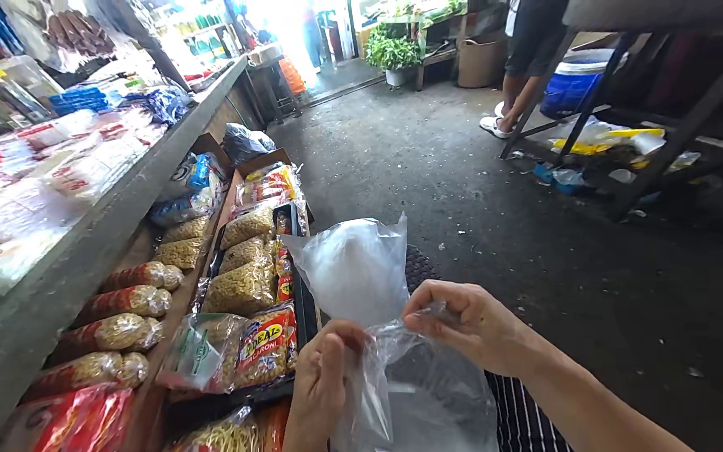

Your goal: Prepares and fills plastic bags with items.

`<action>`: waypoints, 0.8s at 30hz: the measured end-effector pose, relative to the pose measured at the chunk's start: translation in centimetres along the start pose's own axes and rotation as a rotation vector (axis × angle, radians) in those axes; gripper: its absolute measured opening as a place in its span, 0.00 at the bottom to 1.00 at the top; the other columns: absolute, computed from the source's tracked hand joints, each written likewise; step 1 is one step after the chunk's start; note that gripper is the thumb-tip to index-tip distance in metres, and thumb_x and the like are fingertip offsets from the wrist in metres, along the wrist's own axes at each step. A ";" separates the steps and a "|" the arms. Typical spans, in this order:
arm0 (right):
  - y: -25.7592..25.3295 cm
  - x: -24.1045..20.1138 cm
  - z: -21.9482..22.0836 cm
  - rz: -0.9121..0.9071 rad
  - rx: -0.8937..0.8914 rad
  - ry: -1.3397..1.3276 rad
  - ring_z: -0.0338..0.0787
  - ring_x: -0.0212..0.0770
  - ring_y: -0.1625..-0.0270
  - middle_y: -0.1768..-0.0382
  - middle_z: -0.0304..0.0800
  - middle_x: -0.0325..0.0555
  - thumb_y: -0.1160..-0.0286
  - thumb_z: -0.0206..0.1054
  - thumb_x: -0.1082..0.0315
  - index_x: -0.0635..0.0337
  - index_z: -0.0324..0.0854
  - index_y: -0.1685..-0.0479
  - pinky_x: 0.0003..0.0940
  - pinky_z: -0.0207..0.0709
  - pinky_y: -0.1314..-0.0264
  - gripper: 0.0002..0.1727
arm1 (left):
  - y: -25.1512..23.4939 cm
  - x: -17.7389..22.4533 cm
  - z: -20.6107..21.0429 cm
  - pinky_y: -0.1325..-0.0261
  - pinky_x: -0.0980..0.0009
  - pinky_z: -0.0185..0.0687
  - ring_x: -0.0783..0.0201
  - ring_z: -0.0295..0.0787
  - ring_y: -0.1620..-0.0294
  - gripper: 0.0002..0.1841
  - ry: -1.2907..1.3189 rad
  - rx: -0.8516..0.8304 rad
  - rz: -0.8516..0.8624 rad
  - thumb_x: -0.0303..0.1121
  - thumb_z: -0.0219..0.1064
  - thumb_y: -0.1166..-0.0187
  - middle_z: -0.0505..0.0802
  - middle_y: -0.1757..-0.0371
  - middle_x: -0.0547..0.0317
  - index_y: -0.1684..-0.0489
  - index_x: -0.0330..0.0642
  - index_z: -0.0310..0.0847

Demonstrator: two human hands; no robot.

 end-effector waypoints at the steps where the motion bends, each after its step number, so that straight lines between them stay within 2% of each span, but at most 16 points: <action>1: 0.0 0.1 -0.1 0.010 0.042 0.031 0.79 0.09 0.69 0.71 0.87 0.26 0.21 0.70 0.62 0.60 0.86 0.60 0.06 0.73 0.64 0.10 | 0.1 -0.2 -0.1 0.46 0.83 0.82 0.84 0.87 0.52 0.35 0.041 -0.007 -0.008 0.68 0.41 0.17 0.94 0.55 0.77 0.50 0.52 0.89; 2: 0.0 0.2 -0.1 0.013 0.081 0.058 0.78 0.08 0.70 0.72 0.86 0.26 0.22 0.70 0.61 0.60 0.87 0.60 0.05 0.71 0.66 0.10 | 0.1 -0.2 0.0 0.40 0.80 0.81 0.81 0.87 0.46 0.38 0.054 -0.029 -0.004 0.71 0.44 0.20 0.94 0.48 0.74 0.42 0.49 0.88; 3: 0.0 0.3 -0.1 0.013 0.109 0.079 0.78 0.08 0.71 0.73 0.86 0.26 0.22 0.71 0.61 0.60 0.87 0.60 0.05 0.71 0.67 0.10 | 0.3 0.1 0.1 0.36 0.78 0.82 0.79 0.87 0.41 0.39 0.039 -0.049 -0.007 0.71 0.52 0.23 0.93 0.43 0.70 0.36 0.45 0.85; 4: 0.0 0.3 -0.1 0.011 0.130 0.090 0.78 0.09 0.71 0.73 0.86 0.26 0.22 0.71 0.61 0.60 0.87 0.59 0.05 0.71 0.67 0.10 | 0.3 0.5 0.3 0.34 0.77 0.82 0.79 0.86 0.38 0.39 0.016 -0.063 -0.026 0.68 0.63 0.26 0.92 0.40 0.68 0.32 0.41 0.82; 5: 0.0 0.2 0.0 -0.001 0.146 0.098 0.79 0.09 0.71 0.73 0.87 0.27 0.22 0.71 0.61 0.60 0.87 0.59 0.05 0.71 0.66 0.10 | 0.4 0.9 0.6 0.35 0.78 0.84 0.79 0.87 0.39 0.36 -0.012 -0.054 -0.054 0.60 0.72 0.29 0.92 0.40 0.68 0.32 0.38 0.80; 6: 0.1 0.1 0.0 -0.025 0.156 0.099 0.80 0.10 0.69 0.71 0.88 0.28 0.22 0.71 0.62 0.60 0.88 0.59 0.05 0.73 0.64 0.10 | 0.4 1.1 0.8 0.38 0.78 0.86 0.79 0.88 0.43 0.29 -0.033 -0.010 -0.080 0.48 0.76 0.29 0.92 0.44 0.68 0.35 0.39 0.81; 7: 0.1 0.0 0.0 -0.056 0.158 0.098 0.83 0.11 0.64 0.67 0.90 0.30 0.22 0.71 0.62 0.60 0.88 0.59 0.06 0.76 0.60 0.09 | 0.4 1.2 0.9 0.42 0.78 0.87 0.79 0.90 0.48 0.18 -0.044 0.066 -0.087 0.37 0.76 0.27 0.94 0.49 0.69 0.42 0.40 0.84; 8: 0.2 0.0 -0.1 -0.084 0.155 0.105 0.85 0.14 0.59 0.63 0.91 0.32 0.22 0.71 0.63 0.60 0.89 0.58 0.08 0.78 0.55 0.09 | 0.4 1.2 0.9 0.47 0.79 0.89 0.79 0.91 0.53 0.10 -0.029 0.154 -0.082 0.30 0.73 0.24 0.95 0.54 0.70 0.48 0.42 0.86; 9: 0.2 -0.1 -0.3 -0.106 0.155 0.116 0.85 0.16 0.55 0.59 0.89 0.34 0.22 0.71 0.63 0.59 0.90 0.57 0.09 0.79 0.51 0.09 | 0.5 1.2 0.7 0.48 0.79 0.89 0.79 0.92 0.55 0.06 0.003 0.224 -0.069 0.28 0.70 0.22 0.96 0.56 0.72 0.52 0.45 0.88; 11: 0.4 0.0 -0.6 -0.112 0.182 0.125 0.85 0.17 0.53 0.57 0.88 0.35 0.23 0.71 0.64 0.58 0.91 0.55 0.08 0.80 0.51 0.09 | 0.5 1.2 0.5 0.43 0.79 0.88 0.78 0.92 0.50 0.09 0.079 0.280 -0.024 0.28 0.67 0.19 0.97 0.51 0.72 0.50 0.48 0.92; 14: 0.8 0.0 -0.9 -0.083 0.207 0.083 0.87 0.16 0.58 0.60 0.90 0.33 0.24 0.72 0.64 0.60 0.89 0.55 0.10 0.82 0.54 0.09 | 0.6 1.4 0.7 0.44 0.76 0.91 0.74 0.95 0.53 0.10 0.151 0.273 0.023 0.28 0.70 0.21 0.97 0.52 0.69 0.48 0.49 0.93; 17: 0.9 -0.1 -0.8 -0.097 0.178 0.096 0.82 0.12 0.68 0.71 0.88 0.29 0.20 0.70 0.59 0.59 0.86 0.62 0.06 0.76 0.64 0.12 | 0.6 1.3 0.9 0.50 0.83 0.87 0.80 0.91 0.57 0.06 0.175 0.235 0.040 0.34 0.73 0.23 0.95 0.58 0.73 0.54 0.53 0.91; 19: 0.8 0.1 -0.6 -0.130 0.167 0.127 0.78 0.11 0.71 0.74 0.85 0.31 0.16 0.66 0.56 0.61 0.86 0.65 0.05 0.71 0.67 0.17 | 0.5 1.0 1.0 0.49 0.83 0.86 0.79 0.91 0.55 0.04 0.231 0.193 0.054 0.37 0.73 0.22 0.95 0.57 0.70 0.57 0.54 0.91; 21: 0.8 0.4 -0.6 -0.162 0.180 0.144 0.80 0.13 0.66 0.70 0.86 0.33 0.14 0.64 0.56 0.62 0.89 0.62 0.06 0.73 0.62 0.17 | 0.4 0.8 0.8 0.45 0.82 0.86 0.76 0.92 0.50 0.04 0.308 0.128 0.073 0.36 0.74 0.23 0.96 0.53 0.66 0.56 0.53 0.89; 24: 0.8 0.6 -0.3 -0.230 0.196 0.122 0.85 0.16 0.57 0.63 0.90 0.34 0.14 0.63 0.57 0.59 0.90 0.57 0.09 0.78 0.53 0.16 | 0.4 0.5 0.8 0.50 0.83 0.86 0.80 0.91 0.56 0.08 0.337 0.029 0.044 0.35 0.73 0.23 0.95 0.56 0.70 0.50 0.52 0.90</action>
Point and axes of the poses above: each hand's wrist, its own y-axis away from the middle knuckle, its own z-axis out of the palm, x = y × z, the point moved 4 cm from there along -y, towards the middle knuckle
